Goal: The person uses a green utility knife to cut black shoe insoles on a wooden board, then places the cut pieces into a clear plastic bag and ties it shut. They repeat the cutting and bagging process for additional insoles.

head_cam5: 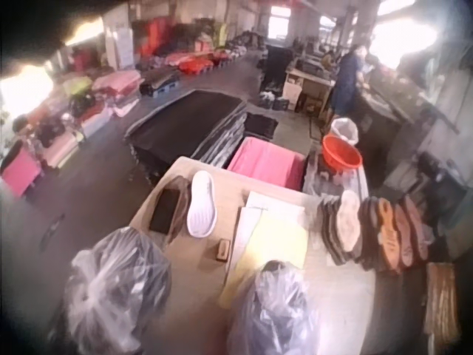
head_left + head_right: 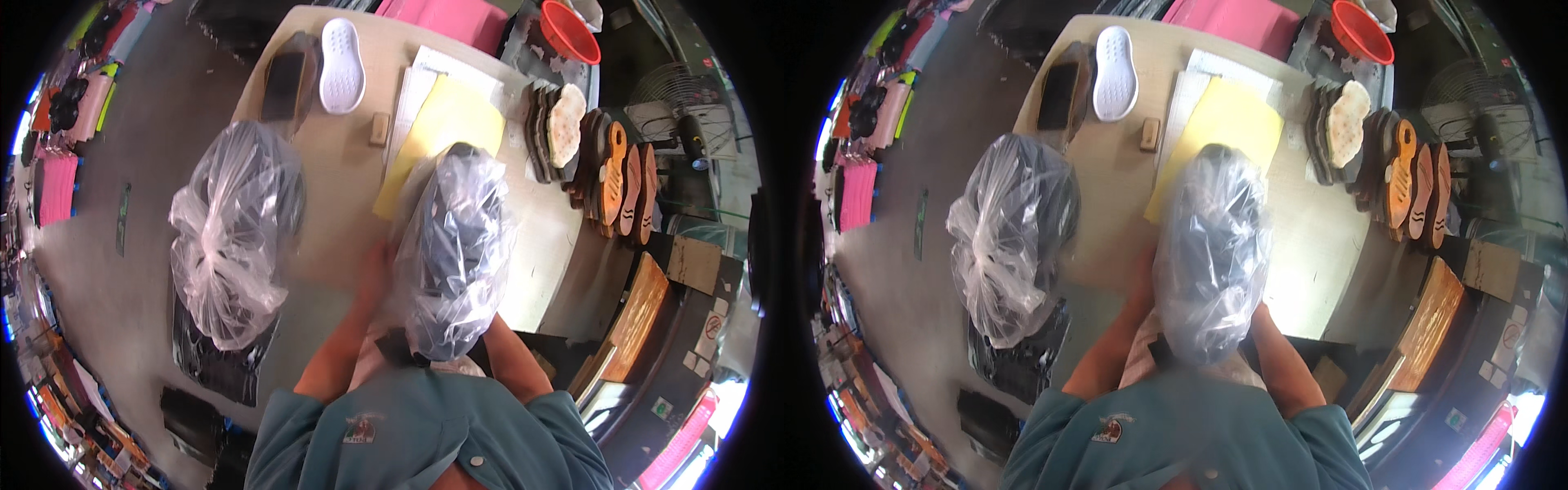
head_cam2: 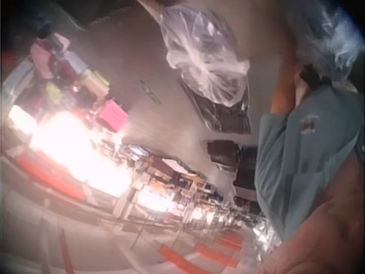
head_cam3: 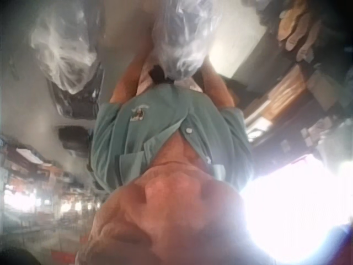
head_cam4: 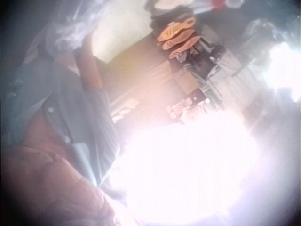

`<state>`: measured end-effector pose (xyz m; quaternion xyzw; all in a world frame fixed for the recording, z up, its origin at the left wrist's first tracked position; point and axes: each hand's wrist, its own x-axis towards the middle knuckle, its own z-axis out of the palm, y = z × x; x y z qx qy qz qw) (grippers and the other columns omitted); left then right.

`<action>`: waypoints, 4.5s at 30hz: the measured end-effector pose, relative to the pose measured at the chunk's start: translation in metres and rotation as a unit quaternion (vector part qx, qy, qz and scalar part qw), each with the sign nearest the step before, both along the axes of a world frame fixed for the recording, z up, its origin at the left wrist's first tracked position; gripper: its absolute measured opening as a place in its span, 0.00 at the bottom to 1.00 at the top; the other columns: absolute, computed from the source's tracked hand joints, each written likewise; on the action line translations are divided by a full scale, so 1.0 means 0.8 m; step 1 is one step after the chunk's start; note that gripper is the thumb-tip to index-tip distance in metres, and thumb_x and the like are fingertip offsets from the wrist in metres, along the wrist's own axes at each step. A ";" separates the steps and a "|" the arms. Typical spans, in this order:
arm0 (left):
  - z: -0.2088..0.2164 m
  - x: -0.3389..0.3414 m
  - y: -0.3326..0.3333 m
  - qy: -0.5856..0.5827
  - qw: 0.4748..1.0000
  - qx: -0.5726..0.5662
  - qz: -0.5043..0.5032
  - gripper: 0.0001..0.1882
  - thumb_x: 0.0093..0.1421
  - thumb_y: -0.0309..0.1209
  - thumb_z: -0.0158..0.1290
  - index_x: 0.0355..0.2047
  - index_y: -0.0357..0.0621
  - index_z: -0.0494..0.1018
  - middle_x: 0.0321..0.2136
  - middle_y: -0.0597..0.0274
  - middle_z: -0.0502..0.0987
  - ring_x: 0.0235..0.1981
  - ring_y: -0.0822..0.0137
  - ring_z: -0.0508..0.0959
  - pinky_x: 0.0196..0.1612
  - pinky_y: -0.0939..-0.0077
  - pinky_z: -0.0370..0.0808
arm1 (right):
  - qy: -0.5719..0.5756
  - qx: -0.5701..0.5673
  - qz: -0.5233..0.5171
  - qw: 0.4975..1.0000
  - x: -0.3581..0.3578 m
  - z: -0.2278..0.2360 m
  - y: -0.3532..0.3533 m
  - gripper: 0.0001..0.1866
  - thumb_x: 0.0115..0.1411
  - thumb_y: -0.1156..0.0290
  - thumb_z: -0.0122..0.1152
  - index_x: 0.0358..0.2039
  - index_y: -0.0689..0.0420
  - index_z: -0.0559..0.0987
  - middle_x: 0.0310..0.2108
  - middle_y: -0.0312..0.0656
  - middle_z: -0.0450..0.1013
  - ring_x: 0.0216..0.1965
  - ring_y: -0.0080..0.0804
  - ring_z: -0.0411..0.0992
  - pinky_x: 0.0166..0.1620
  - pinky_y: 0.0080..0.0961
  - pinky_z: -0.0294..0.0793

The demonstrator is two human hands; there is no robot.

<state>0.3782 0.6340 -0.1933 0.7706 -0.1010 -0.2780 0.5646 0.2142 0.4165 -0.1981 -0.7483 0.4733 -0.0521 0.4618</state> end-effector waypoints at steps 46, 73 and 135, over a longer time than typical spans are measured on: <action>0.030 -0.004 -0.050 0.035 0.999 -0.037 0.010 0.16 0.77 0.38 0.44 0.49 0.39 0.75 0.44 0.52 0.79 0.51 0.54 0.77 0.67 0.57 0.64 | -0.117 0.152 -0.022 0.981 0.116 0.031 -0.009 0.22 0.71 0.52 0.59 0.52 0.58 0.78 0.51 0.46 0.76 0.57 0.38 0.72 0.60 0.40 0.70; 0.020 -0.024 -0.085 0.040 0.998 -0.037 0.021 0.17 0.77 0.38 0.41 0.43 0.40 0.76 0.42 0.52 0.80 0.52 0.54 0.77 0.70 0.54 0.59 | -0.149 0.188 0.017 0.971 0.111 0.018 0.003 0.22 0.72 0.51 0.57 0.50 0.59 0.78 0.49 0.46 0.76 0.57 0.39 0.72 0.61 0.40 0.70; 0.289 0.028 -0.131 -0.316 0.879 -0.217 -0.283 0.19 0.59 0.16 0.60 0.50 0.42 0.73 0.53 0.53 0.75 0.61 0.47 0.74 0.74 0.46 0.60 | -0.420 -0.038 0.161 0.892 0.053 0.271 -0.028 0.08 0.59 0.82 0.64 0.24 0.59 0.76 0.27 0.37 0.74 0.49 0.40 0.79 0.64 0.44 0.70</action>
